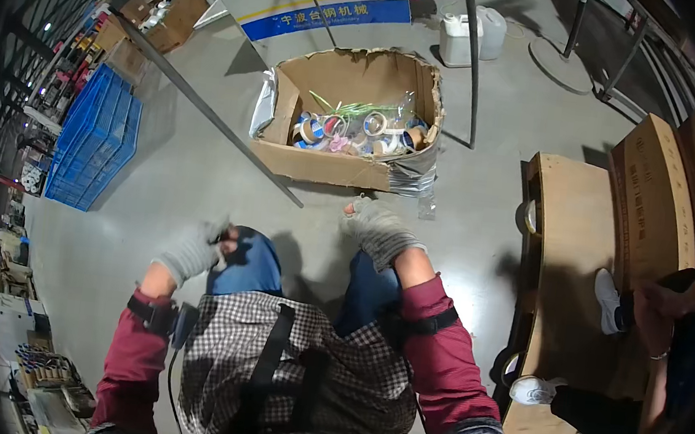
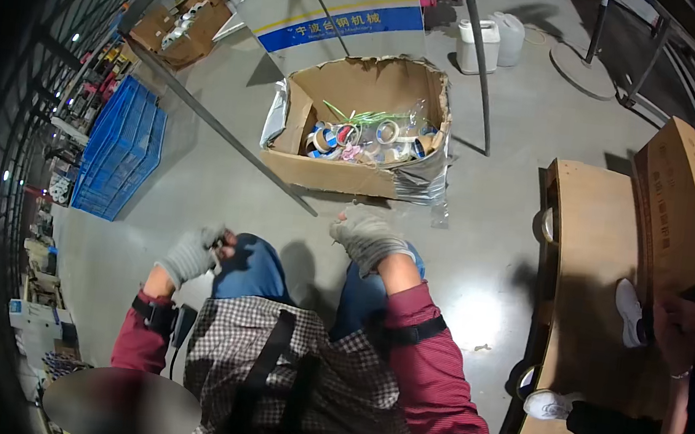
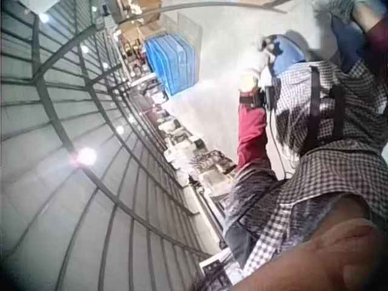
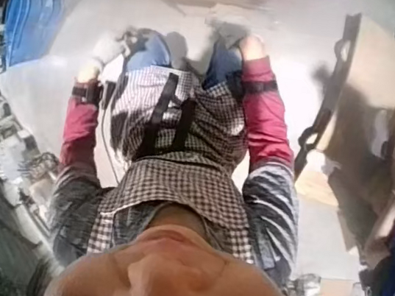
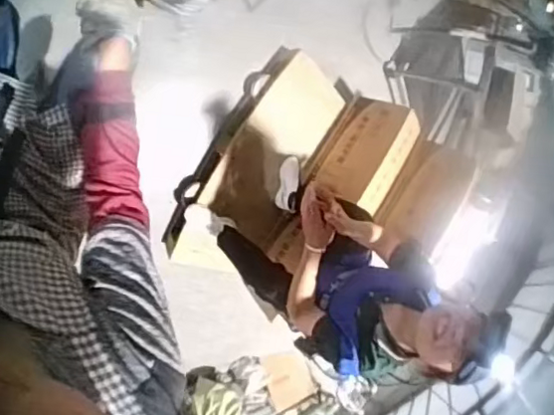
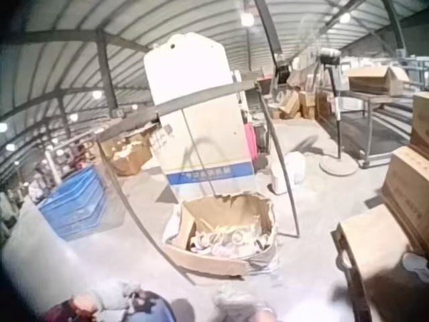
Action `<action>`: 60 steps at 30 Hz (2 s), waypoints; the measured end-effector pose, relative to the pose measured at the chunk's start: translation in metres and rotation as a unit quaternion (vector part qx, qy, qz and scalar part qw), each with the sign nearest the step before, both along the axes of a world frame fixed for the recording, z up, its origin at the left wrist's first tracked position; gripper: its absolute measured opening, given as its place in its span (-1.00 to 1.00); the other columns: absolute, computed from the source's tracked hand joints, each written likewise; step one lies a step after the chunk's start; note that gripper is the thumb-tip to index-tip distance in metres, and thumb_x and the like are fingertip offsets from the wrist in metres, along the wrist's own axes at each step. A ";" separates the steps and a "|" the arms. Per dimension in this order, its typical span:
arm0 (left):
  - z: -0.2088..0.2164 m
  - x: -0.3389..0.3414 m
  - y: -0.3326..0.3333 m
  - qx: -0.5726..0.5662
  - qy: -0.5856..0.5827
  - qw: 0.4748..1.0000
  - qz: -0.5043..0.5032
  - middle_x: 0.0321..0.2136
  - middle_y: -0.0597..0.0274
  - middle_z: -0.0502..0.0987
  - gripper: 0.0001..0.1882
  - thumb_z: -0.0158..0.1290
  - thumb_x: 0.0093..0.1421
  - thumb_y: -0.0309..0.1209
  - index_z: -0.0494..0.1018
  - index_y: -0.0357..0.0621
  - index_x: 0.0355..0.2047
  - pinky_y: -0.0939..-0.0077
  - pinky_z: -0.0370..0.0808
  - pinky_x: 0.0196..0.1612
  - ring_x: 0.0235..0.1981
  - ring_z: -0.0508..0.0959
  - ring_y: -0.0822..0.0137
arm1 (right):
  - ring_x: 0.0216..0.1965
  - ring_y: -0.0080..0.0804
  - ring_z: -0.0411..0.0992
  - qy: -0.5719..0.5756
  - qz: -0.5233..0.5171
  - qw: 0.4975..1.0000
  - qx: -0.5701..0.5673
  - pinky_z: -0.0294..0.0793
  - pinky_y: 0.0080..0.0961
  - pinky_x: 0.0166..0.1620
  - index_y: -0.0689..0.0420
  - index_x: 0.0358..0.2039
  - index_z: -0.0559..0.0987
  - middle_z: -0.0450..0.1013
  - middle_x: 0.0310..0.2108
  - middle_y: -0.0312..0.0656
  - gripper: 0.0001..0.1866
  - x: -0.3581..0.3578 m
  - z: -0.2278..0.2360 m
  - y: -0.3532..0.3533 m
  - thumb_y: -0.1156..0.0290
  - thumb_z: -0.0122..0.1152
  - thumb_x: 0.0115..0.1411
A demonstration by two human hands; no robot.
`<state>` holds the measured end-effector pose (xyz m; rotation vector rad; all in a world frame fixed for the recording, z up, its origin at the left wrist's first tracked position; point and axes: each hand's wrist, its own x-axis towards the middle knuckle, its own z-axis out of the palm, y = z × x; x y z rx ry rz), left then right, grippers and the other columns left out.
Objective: The person picks up small objects from a box, places them into plastic bags, and seals the bags using a roll of tape.
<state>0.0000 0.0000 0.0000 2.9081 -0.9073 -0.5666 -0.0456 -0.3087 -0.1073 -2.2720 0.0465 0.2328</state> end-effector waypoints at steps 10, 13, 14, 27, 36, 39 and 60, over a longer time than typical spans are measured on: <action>-0.031 0.121 -0.050 -0.167 0.190 0.958 0.136 -0.54 0.38 0.44 -0.77 0.06 0.10 -0.36 0.44 -0.21 -0.25 0.63 0.38 -0.45 -0.53 0.42 0.54 | -0.43 -0.12 0.42 -0.083 -0.004 0.996 -0.033 0.43 -0.37 -0.38 0.01 -0.48 0.51 0.42 -0.49 -0.11 -0.90 -0.020 0.018 -0.023 0.32 0.07 0.01; -0.052 0.152 -0.070 -0.180 0.211 0.951 0.138 -0.55 0.38 0.44 -0.77 0.05 0.10 -0.39 0.43 -0.23 -0.24 0.64 0.38 -0.43 -0.53 0.43 0.53 | -0.43 -0.17 0.44 -0.074 -0.004 0.991 -0.113 0.44 -0.36 -0.40 -0.04 -0.48 0.52 0.43 -0.45 -0.18 -0.91 -0.035 -0.004 -0.052 0.29 0.10 0.01; -0.069 0.168 -0.076 -0.156 0.176 0.966 0.104 -0.55 0.34 0.45 -0.78 0.05 0.11 -0.39 0.44 -0.25 -0.26 0.62 0.39 -0.41 -0.53 0.44 0.50 | -0.42 -0.20 0.44 -0.112 -0.004 0.981 -0.158 0.45 -0.35 -0.39 -0.05 -0.47 0.53 0.44 -0.42 -0.21 -0.91 -0.037 -0.013 -0.057 0.27 0.12 0.01; -0.191 0.346 -0.126 -0.026 0.167 0.986 -0.011 -0.55 0.31 0.44 -0.73 -0.05 0.05 -0.52 0.44 -0.14 -0.19 0.55 0.38 -0.39 -0.49 0.41 0.45 | -0.44 -0.30 0.40 -0.167 0.033 0.977 -0.131 0.35 -0.36 -0.43 0.13 -0.42 0.49 0.39 -0.45 -0.14 -0.81 0.074 0.025 0.042 0.32 0.02 -0.02; -0.276 0.439 -0.131 0.200 0.180 0.951 -0.152 -0.32 0.02 0.54 -0.63 0.05 -0.11 -0.24 0.50 -0.08 -0.26 0.31 0.42 -0.24 -0.30 0.50 -0.01 | -0.26 -0.34 0.32 0.012 0.124 0.989 -0.074 0.29 -0.47 -0.24 0.20 -0.42 0.47 0.36 -0.37 -0.13 -0.81 0.081 0.029 0.033 0.39 0.00 -0.04; -0.338 0.468 -0.138 0.215 0.212 0.908 -0.290 -0.27 0.05 0.53 -0.64 0.02 -0.09 -0.27 0.50 -0.06 -0.24 0.30 0.43 -0.23 -0.28 0.51 0.00 | -0.33 -0.35 0.29 -0.018 0.094 0.991 -0.096 0.28 -0.46 -0.28 0.18 -0.44 0.46 0.34 -0.38 -0.15 -0.81 0.084 0.025 0.024 0.38 -0.01 -0.07; -0.158 0.333 -0.192 -0.271 0.164 0.945 0.085 -0.46 0.21 0.51 -0.53 0.23 -0.10 -0.41 0.38 -0.24 -0.15 0.53 0.40 -0.32 -0.42 0.46 0.40 | -0.46 -0.20 0.43 -0.104 0.041 0.993 -0.029 0.42 -0.33 -0.43 0.17 -0.42 0.46 0.40 -0.37 -0.06 -0.75 0.093 0.010 0.030 0.25 0.12 0.01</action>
